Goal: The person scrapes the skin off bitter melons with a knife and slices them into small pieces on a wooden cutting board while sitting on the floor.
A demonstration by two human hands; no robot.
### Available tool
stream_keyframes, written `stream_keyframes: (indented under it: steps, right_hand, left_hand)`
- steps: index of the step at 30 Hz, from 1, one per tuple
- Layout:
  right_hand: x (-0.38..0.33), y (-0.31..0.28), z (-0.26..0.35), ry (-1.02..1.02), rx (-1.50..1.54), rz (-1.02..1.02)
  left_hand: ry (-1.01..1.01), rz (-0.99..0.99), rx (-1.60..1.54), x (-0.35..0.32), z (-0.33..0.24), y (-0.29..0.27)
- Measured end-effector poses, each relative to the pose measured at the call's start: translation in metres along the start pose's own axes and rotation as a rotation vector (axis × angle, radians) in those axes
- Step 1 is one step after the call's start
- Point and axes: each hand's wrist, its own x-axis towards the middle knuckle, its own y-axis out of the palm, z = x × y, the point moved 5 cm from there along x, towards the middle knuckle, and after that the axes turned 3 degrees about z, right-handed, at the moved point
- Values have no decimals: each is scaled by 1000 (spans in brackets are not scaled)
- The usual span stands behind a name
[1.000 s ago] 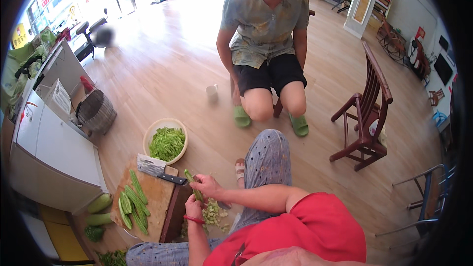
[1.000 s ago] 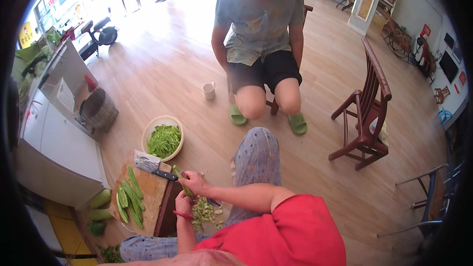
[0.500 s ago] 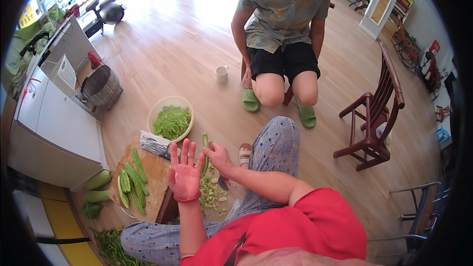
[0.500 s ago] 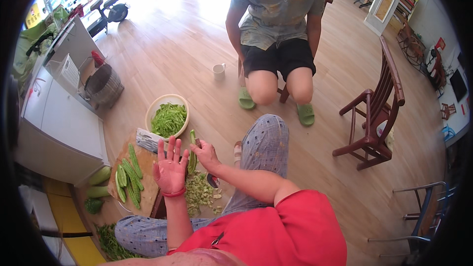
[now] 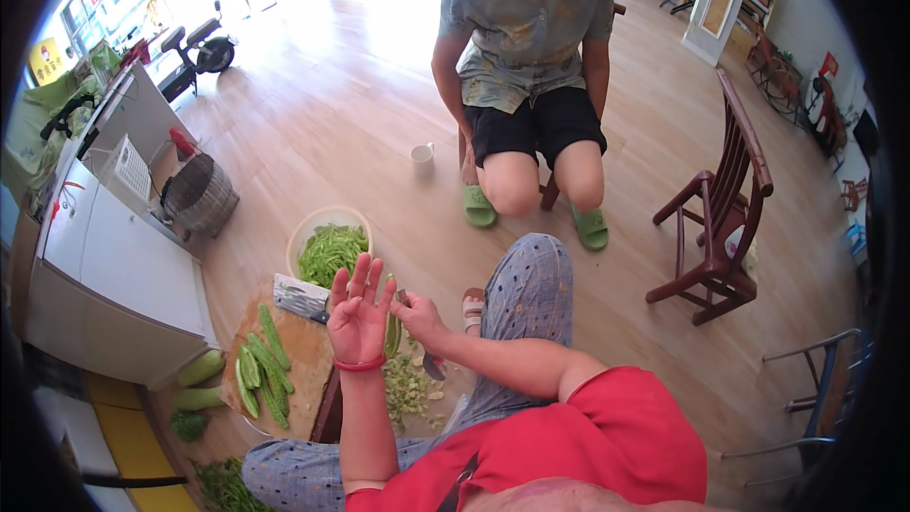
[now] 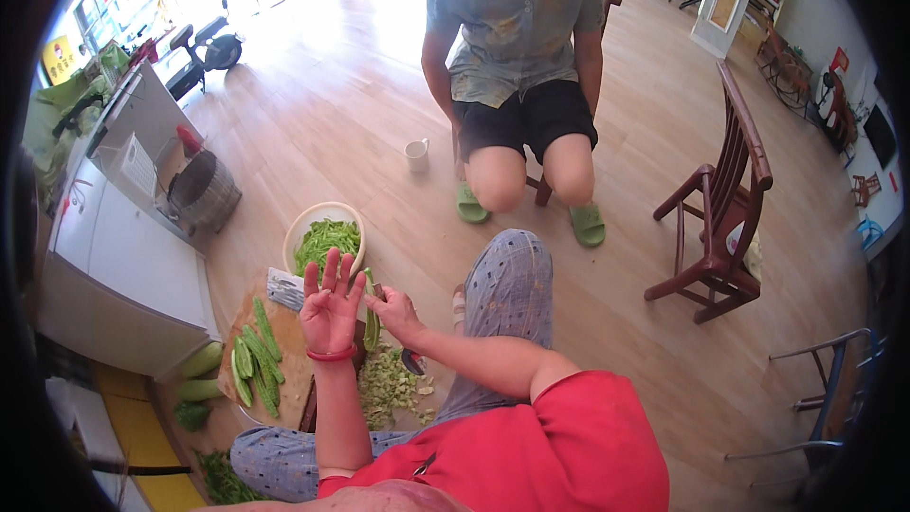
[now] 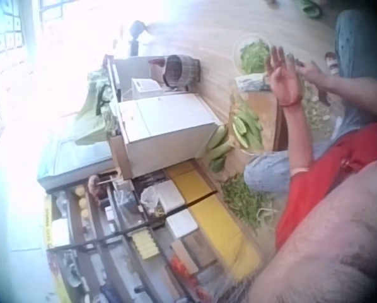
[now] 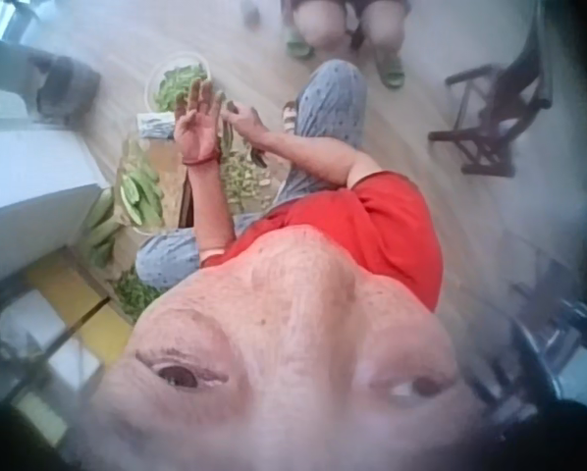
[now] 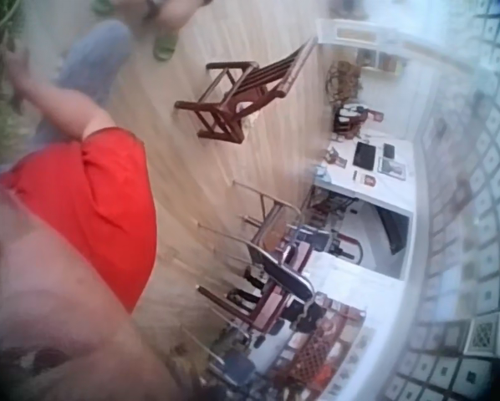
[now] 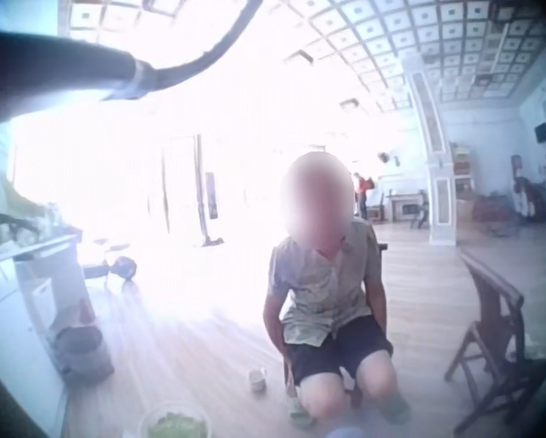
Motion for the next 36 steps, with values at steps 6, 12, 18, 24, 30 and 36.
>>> stream_keyframes:
  steps: [6, 12, 18, 24, 30, 36]
  right_hand:
    - [-7, 1, 14, 49, -38, 14]
    - [-6, -5, 8, 42, -20, -12]
    - [-2, -4, 13, 57, -15, -30]
    - [5, -9, -4, -43, 75, -74]
    - [3, -5, 1, -30, 6, -69]
    - [-1, 1, 10, -45, -35, -10]
  left_hand:
    - [-5, 31, 7, 4, -4, 7]
    - [-26, 36, 34, 13, 1, 6]
    - [-181, -496, 22, 5, -7, -73]
    - [-372, 157, 772, -47, 10, 8]
    - [-683, 31, 1790, -102, 7, -64]
    - [-706, 111, 2422, -106, 12, -84]
